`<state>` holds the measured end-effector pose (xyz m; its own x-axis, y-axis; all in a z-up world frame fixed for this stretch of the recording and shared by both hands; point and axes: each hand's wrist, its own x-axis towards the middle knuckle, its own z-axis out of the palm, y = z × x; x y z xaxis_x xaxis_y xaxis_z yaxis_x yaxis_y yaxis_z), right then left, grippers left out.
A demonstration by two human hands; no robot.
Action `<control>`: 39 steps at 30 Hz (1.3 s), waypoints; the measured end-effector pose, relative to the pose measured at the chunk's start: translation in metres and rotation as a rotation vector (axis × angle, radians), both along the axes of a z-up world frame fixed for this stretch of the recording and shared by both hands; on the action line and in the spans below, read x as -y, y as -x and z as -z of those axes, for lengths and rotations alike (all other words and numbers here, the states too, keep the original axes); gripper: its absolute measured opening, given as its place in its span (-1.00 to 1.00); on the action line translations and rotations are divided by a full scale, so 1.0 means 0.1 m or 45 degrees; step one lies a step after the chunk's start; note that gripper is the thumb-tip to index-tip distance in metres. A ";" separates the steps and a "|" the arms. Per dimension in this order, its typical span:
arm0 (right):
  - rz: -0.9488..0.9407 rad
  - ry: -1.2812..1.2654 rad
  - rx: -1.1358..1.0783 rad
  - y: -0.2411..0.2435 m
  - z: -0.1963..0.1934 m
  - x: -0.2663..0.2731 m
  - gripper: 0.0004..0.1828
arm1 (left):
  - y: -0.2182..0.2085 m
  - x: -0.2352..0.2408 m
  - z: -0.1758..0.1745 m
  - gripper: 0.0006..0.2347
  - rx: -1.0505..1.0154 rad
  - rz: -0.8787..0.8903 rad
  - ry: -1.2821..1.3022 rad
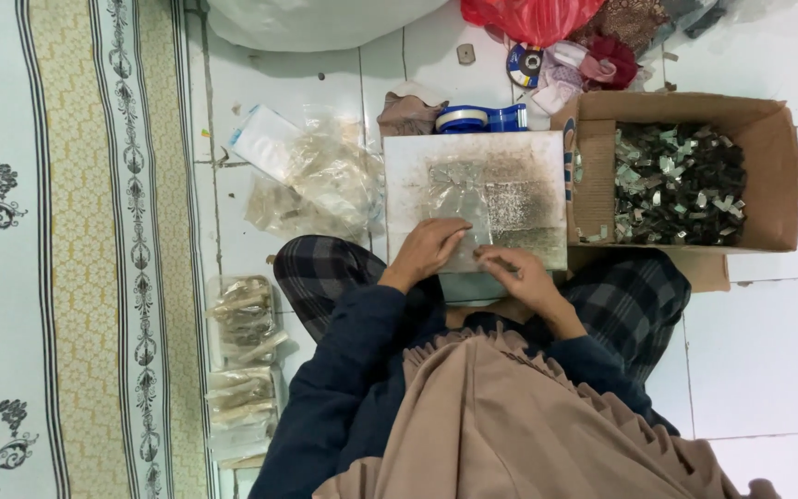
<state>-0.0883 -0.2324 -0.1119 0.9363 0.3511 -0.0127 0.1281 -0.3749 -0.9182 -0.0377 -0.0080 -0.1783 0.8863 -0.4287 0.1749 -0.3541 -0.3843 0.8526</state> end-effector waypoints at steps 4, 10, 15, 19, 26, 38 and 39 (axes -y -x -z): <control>0.098 -0.012 -0.101 -0.27 0.23 0.06 -0.79 | 0.24 -0.14 -0.33 -0.66 -0.276 -0.131 0.164; 0.269 0.165 -0.082 -0.84 0.47 -0.19 -0.79 | 0.31 -0.04 -0.05 -0.64 -0.437 -0.450 0.238; 0.369 0.457 -0.031 -1.10 0.86 -0.31 -0.76 | 0.24 -0.01 -0.38 -0.45 -0.356 -0.578 0.212; 0.392 0.578 -0.089 -1.04 0.57 -0.43 -0.61 | 0.33 0.02 -0.42 -0.39 -0.276 -0.492 -0.034; 0.429 0.559 -0.032 -0.97 0.34 -0.50 -0.42 | 0.33 0.08 -0.01 -0.62 0.450 -0.427 -0.708; -0.006 0.672 0.756 -0.42 0.78 -0.09 -0.40 | 0.25 0.11 0.39 -0.84 0.883 -0.456 -0.698; -0.062 0.717 0.773 -0.39 0.81 -0.08 -0.35 | 0.24 0.12 0.36 -0.77 0.879 -0.454 -0.702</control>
